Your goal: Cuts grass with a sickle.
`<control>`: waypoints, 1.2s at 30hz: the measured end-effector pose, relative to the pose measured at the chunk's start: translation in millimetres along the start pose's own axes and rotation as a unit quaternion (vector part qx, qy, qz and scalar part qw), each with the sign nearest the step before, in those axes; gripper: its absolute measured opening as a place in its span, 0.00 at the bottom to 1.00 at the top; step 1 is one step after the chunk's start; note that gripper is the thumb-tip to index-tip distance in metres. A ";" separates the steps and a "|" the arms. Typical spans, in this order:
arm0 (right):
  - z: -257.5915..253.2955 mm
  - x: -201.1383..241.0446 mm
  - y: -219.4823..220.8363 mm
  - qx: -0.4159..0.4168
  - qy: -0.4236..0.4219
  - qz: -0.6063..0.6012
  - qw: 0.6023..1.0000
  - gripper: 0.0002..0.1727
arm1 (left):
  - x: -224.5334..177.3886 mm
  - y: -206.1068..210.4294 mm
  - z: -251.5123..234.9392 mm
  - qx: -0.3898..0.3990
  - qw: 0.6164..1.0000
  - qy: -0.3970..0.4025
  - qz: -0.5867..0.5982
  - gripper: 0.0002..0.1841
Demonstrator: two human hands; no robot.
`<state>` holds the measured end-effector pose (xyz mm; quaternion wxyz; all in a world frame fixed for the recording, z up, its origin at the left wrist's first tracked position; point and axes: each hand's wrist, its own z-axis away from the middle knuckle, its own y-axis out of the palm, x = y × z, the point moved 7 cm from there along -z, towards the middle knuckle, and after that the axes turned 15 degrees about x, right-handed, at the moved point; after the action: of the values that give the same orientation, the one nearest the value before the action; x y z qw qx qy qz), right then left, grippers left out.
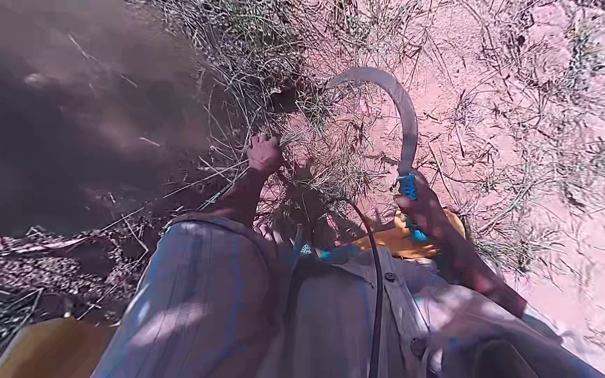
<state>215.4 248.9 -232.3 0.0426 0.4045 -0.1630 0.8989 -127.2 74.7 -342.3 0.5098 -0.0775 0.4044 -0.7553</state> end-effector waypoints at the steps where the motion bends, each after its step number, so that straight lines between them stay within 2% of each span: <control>1: -10.1 -0.2 -1.6 -0.017 -0.009 0.017 1.000 0.28 | -6.7 2.5 0.2 0.004 0.999 -0.008 0.043 0.22; 3: -21.6 -6.8 -1.1 -0.037 -0.005 0.050 0.998 0.23 | -19.5 9.4 10.2 0.045 0.985 -0.011 0.168 0.28; 6: -18.8 -22.1 1.5 -0.039 -0.003 0.005 0.999 0.23 | -23.8 26.3 42.8 0.161 0.925 0.025 0.343 0.34; 7: -15.5 -23.0 2.6 -0.040 0.000 -0.027 0.999 0.24 | -21.4 33.2 53.6 0.200 0.917 0.035 0.344 0.34; 9: -8.8 -14.2 3.0 -0.053 0.019 -0.086 0.995 0.23 | -25.8 47.8 76.2 0.237 0.940 0.063 0.239 0.31; 10: -8.1 -9.7 2.1 -0.065 0.023 -0.105 0.992 0.23 | -32.0 59.9 81.8 0.225 0.955 0.069 0.182 0.35; 12: -9.4 0.3 0.3 -0.087 0.025 -0.128 0.988 0.22 | -40.1 88.3 73.9 0.187 0.977 0.013 0.100 0.58; 13: -9.4 2.8 0.9 -0.089 0.023 -0.129 0.987 0.21 | -40.3 99.5 66.0 0.136 0.987 -0.017 0.083 0.60; 14: -9.1 1.7 2.5 -0.081 0.022 -0.131 0.988 0.21 | -44.6 102.6 63.9 0.102 0.990 -0.034 0.092 0.59; 15: -9.1 -3.1 4.7 -0.071 0.016 -0.130 0.989 0.22 | -53.0 98.6 67.8 0.115 0.987 -0.059 0.098 0.58; 17: -10.5 -10.2 7.9 -0.063 0.011 -0.123 0.990 0.21 | -69.3 88.4 76.8 0.205 0.970 -0.081 0.098 0.46; 19: -11.0 -14.0 7.4 -0.059 0.020 -0.119 0.991 0.20 | -70.3 92.1 51.3 0.169 0.979 -0.044 0.109 0.29; 20: -12.3 -15.5 6.6 -0.060 0.020 -0.120 0.991 0.20 | -72.2 88.9 37.9 0.161 0.978 -0.034 0.130 0.25; 24: -22.0 -17.7 5.0 -0.077 0.008 -0.166 0.983 0.21 | -88.9 34.9 23.4 0.126 0.964 -0.019 0.234 0.21; 26: -28.3 -15.9 2.8 -0.079 0.004 -0.179 0.981 0.19 | -100.5 21.8 23.3 0.121 0.951 0.008 0.284 0.21; 28: -32.5 -16.8 1.3 -0.085 0.017 -0.181 0.980 0.18 | -109.0 27.5 11.1 0.102 0.925 0.026 0.364 0.27; 30: -34.8 -18.2 -0.3 -0.092 0.020 -0.187 0.978 0.16 | -119.2 48.7 -14.7 0.095 0.902 0.016 0.422 0.45; 32: -36.0 -17.6 -1.1 -0.103 0.030 -0.194 0.975 0.16 | -139.9 67.1 -24.1 0.102 0.924 -0.008 0.369 0.53; 36: -37.2 -14.7 -0.7 -0.124 0.040 -0.182 0.975 0.13 | -171.7 95.8 -17.4 0.098 0.980 -0.019 0.174 0.57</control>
<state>198.9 262.6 -266.0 0.2616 0.3826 -0.1947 0.8644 11.8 212.4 -369.2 0.6459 0.0301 0.3260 -0.6897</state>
